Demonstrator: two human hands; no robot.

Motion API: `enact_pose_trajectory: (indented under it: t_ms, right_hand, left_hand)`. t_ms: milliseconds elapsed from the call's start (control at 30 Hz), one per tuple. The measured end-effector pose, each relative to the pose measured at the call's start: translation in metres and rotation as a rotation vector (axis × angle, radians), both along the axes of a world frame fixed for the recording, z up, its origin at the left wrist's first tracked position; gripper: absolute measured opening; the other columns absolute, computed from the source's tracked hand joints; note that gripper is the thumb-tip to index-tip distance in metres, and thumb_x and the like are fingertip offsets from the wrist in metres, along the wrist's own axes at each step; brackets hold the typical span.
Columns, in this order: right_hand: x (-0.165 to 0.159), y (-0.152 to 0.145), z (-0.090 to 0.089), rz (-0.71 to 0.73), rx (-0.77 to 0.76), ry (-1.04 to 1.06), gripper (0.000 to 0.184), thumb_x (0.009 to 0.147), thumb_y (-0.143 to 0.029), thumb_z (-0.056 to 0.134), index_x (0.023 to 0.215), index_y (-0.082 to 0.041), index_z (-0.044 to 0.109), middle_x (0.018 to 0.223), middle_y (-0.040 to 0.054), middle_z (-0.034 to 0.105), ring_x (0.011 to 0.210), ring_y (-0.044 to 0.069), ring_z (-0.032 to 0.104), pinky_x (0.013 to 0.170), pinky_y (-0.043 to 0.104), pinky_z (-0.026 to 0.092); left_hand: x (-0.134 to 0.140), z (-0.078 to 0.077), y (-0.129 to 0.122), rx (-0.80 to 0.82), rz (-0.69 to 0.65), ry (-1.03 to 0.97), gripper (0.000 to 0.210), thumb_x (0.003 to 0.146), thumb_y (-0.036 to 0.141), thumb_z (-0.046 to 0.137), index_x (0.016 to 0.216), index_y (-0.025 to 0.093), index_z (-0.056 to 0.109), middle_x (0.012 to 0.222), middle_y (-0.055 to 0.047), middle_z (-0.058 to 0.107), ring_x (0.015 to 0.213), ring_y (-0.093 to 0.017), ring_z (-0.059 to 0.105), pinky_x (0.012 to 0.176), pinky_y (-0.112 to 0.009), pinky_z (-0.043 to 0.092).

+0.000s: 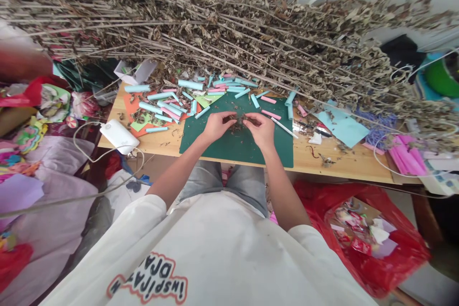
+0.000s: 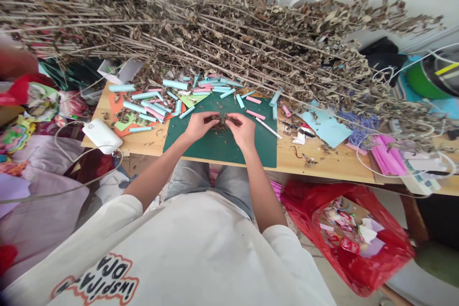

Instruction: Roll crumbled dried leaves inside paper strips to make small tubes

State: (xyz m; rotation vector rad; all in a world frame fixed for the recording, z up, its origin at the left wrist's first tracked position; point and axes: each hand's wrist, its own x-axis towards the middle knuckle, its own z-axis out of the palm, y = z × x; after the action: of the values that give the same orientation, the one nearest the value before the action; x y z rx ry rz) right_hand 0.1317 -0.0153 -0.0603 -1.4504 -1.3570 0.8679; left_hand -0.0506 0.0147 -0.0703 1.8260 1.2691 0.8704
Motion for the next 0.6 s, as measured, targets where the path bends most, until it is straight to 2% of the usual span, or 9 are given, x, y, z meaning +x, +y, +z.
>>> enact_pose_trajectory:
  t_ms: [100,167,233,333,400,500,600]
  right_hand:
    - [0.007,-0.002,-0.001,0.086,-0.01,-0.103,0.03,0.077,-0.028,0.064,0.106,-0.021,0.071,0.113,0.0073,0.07,0.082,0.018,0.067,0.074,0.033,0.058]
    - [0.008,-0.004,-0.004,0.083,0.0,-0.21,0.031,0.078,-0.025,0.061,0.108,-0.02,0.07,0.112,0.0086,0.069,0.077,0.017,0.066,0.072,0.034,0.058]
    - [0.006,-0.006,-0.008,0.103,0.02,-0.329,0.033,0.077,-0.023,0.064,0.109,-0.019,0.07,0.107,0.0092,0.068,0.077,0.019,0.065,0.077,0.036,0.057]
    - [-0.003,-0.005,-0.013,0.2,0.059,-0.482,0.041,0.072,-0.023,0.07,0.113,-0.019,0.068,0.108,0.0104,0.066,0.094,0.024,0.063,0.09,0.04,0.053]
    - [-0.012,-0.003,-0.015,0.248,0.069,-0.539,0.038,0.073,-0.018,0.068,0.111,-0.018,0.069,0.109,0.0116,0.066,0.1,0.027,0.062,0.093,0.041,0.051]
    - [-0.02,0.0,-0.016,0.215,0.05,-0.521,0.028,0.076,-0.012,0.059,0.1,-0.017,0.072,0.1,0.0111,0.07,0.094,0.026,0.065,0.091,0.04,0.051]
    - [-0.021,-0.001,-0.011,0.105,0.029,-0.354,0.024,0.079,-0.016,0.058,0.097,-0.019,0.074,0.094,0.0073,0.074,0.089,0.023,0.068,0.088,0.037,0.052]
  left_hand:
    - [-0.009,0.006,-0.008,0.192,-0.044,0.22,0.042,0.085,0.033,0.064,0.125,0.02,0.065,0.12,-0.011,0.068,0.105,-0.028,0.059,0.095,-0.043,0.046]
    - [-0.015,0.007,-0.014,0.262,-0.019,0.308,0.043,0.087,0.034,0.061,0.127,0.019,0.062,0.126,-0.013,0.063,0.114,-0.03,0.055,0.102,-0.047,0.042]
    - [-0.019,0.005,-0.017,0.281,-0.02,0.351,0.044,0.087,0.033,0.061,0.128,0.016,0.061,0.126,-0.015,0.061,0.116,-0.03,0.054,0.104,-0.047,0.041]
    - [-0.019,-0.002,-0.018,0.25,-0.121,0.349,0.047,0.084,0.023,0.063,0.13,0.014,0.058,0.126,-0.016,0.06,0.118,-0.029,0.055,0.104,-0.044,0.044]
    - [-0.013,-0.007,-0.016,0.207,-0.18,0.326,0.047,0.082,0.015,0.062,0.129,0.013,0.059,0.123,-0.015,0.063,0.116,-0.028,0.057,0.103,-0.043,0.046]
    - [-0.003,-0.01,-0.011,0.169,-0.172,0.281,0.043,0.08,0.008,0.06,0.123,0.013,0.063,0.117,-0.014,0.068,0.111,-0.026,0.061,0.1,-0.042,0.048]
    - [0.002,-0.007,-0.008,0.158,-0.104,0.202,0.036,0.08,0.008,0.059,0.115,0.014,0.068,0.109,-0.011,0.071,0.104,-0.025,0.065,0.096,-0.039,0.05]
